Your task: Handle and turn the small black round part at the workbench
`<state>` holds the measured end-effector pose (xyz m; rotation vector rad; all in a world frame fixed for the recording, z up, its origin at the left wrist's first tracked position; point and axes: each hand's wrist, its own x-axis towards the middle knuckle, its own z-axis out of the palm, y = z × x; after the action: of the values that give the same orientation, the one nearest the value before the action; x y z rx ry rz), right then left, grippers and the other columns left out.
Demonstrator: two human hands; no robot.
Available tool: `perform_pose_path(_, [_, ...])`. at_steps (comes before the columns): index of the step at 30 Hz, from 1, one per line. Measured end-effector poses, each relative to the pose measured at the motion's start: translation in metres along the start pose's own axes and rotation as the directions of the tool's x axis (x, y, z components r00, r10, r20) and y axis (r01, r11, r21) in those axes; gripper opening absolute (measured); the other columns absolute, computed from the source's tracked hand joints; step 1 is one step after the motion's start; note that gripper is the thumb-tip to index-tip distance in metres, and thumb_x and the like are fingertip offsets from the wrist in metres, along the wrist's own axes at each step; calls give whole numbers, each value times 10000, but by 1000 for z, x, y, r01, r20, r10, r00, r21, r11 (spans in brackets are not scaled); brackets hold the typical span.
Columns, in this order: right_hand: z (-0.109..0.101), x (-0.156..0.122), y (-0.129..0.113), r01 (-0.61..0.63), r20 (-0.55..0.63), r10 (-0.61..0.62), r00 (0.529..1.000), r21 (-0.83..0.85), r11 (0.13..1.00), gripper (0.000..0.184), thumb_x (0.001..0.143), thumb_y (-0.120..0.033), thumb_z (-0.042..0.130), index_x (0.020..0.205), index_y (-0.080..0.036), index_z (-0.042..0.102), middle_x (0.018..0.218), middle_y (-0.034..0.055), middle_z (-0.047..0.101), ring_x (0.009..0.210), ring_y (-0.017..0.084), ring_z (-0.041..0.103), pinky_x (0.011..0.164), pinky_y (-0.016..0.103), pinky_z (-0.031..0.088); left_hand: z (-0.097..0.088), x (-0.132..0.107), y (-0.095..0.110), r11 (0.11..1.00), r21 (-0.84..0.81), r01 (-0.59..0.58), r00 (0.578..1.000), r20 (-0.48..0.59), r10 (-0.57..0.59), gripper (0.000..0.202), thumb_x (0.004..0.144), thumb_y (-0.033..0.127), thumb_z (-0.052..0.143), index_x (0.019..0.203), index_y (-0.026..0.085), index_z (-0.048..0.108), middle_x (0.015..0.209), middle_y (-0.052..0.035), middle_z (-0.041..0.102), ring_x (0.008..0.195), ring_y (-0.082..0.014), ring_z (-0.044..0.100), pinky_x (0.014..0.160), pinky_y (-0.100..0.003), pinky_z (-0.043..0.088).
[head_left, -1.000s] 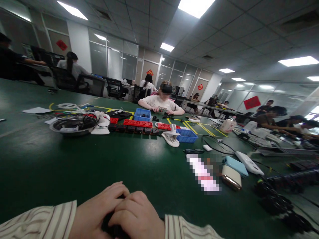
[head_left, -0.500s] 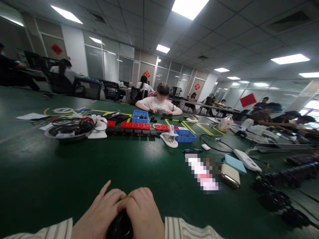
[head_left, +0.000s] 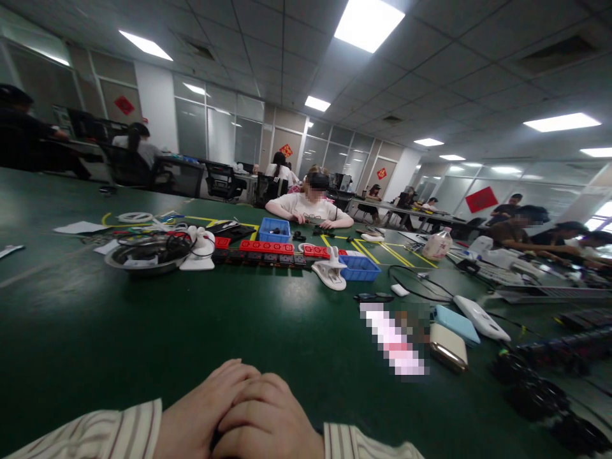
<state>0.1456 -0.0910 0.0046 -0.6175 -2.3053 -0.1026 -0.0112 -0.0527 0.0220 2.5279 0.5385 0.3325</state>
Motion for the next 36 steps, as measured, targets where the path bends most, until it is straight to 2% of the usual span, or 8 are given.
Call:
perform_pose_path(3, [-8, 6, -10, -166, -161, 166, 973, 10, 986, 384, 878, -541, 353, 900, -203, 534, 832, 4, 623, 805, 133, 559, 729, 286, 427, 8, -6, -2, 998, 62, 1, 996, -91, 4, 620, 594, 509, 671, 1105, 227, 462, 1129, -62, 531, 1032, -274, 489, 1038, -509, 221])
perform_pose_path(6, [-6, 7, -14, -311, -327, 298, 897, 14, 950, 558, 766, -711, 366, 844, -184, 532, 742, 22, 578, 668, 146, 536, 601, 285, 411, 13, -8, 4, 987, 124, 98, 968, -241, -66, 465, 630, 466, 632, 995, 207, 508, 1033, -55, 563, 970, -253, 514, 1049, -542, 151])
perform_pose_path(11, [9, -2, -7, -355, -282, 318, 905, -91, 930, 559, 686, -746, 433, 726, -193, 507, 674, 1, 520, 608, 141, 483, 554, 283, 354, 9, -6, 8, 984, 128, 122, 976, -196, -96, 288, 619, 398, 627, 835, 219, 562, 897, -11, 561, 852, -217, 525, 1049, -525, 160])
perform_pose_path(18, [5, -9, 3, -57, 7, 57, 998, 27, 998, 183, 853, -397, 426, 844, -235, 510, 803, -44, 596, 794, 116, 536, 702, 276, 388, -7, 3, 6, 999, 38, 17, 999, 49, -19, 277, 588, 321, 639, 854, 250, 607, 942, 5, 541, 886, -214, 516, 1022, -436, 268])
perform_pose_path(24, [-4, -2, 3, 103, 42, -106, 993, 68, 992, 363, 965, -349, 193, 845, -225, 513, 852, -60, 642, 876, 80, 552, 868, 264, 353, -8, 1, 4, 1000, -9, 11, 997, 78, -10, 577, 580, 354, 647, 1133, 275, 504, 1084, -11, 539, 1002, -244, 509, 1068, -517, 120])
perform_pose_path(27, [-5, 3, -4, -62, -138, 67, 988, 41, 997, 383, 968, -359, 177, 864, -218, 517, 811, -35, 633, 830, 93, 556, 816, 270, 378, 0, -3, 2, 998, 66, 2, 998, -68, 2, 589, 601, 488, 649, 1119, 247, 506, 1092, -32, 554, 1020, -255, 496, 1069, -524, 106])
perform_pose_path(31, [9, 0, -8, -351, -305, 319, 897, -54, 935, 580, 773, -726, 307, 789, -188, 523, 715, 19, 566, 645, 145, 520, 595, 291, 378, 13, -7, 7, 981, 174, 80, 968, -248, -35, 571, 586, 632, 622, 963, 208, 557, 975, -43, 574, 929, -255, 522, 1058, -545, 108])
perform_pose_path(36, [20, -7, -4, -333, -250, 294, 922, -131, 934, 627, 628, -808, 408, 689, -192, 503, 651, -3, 523, 591, 136, 483, 557, 288, 341, 14, -7, 11, 967, 208, 148, 975, -195, -107, 283, 578, 330, 634, 835, 220, 590, 869, -10, 559, 853, -224, 531, 1039, -562, 128])
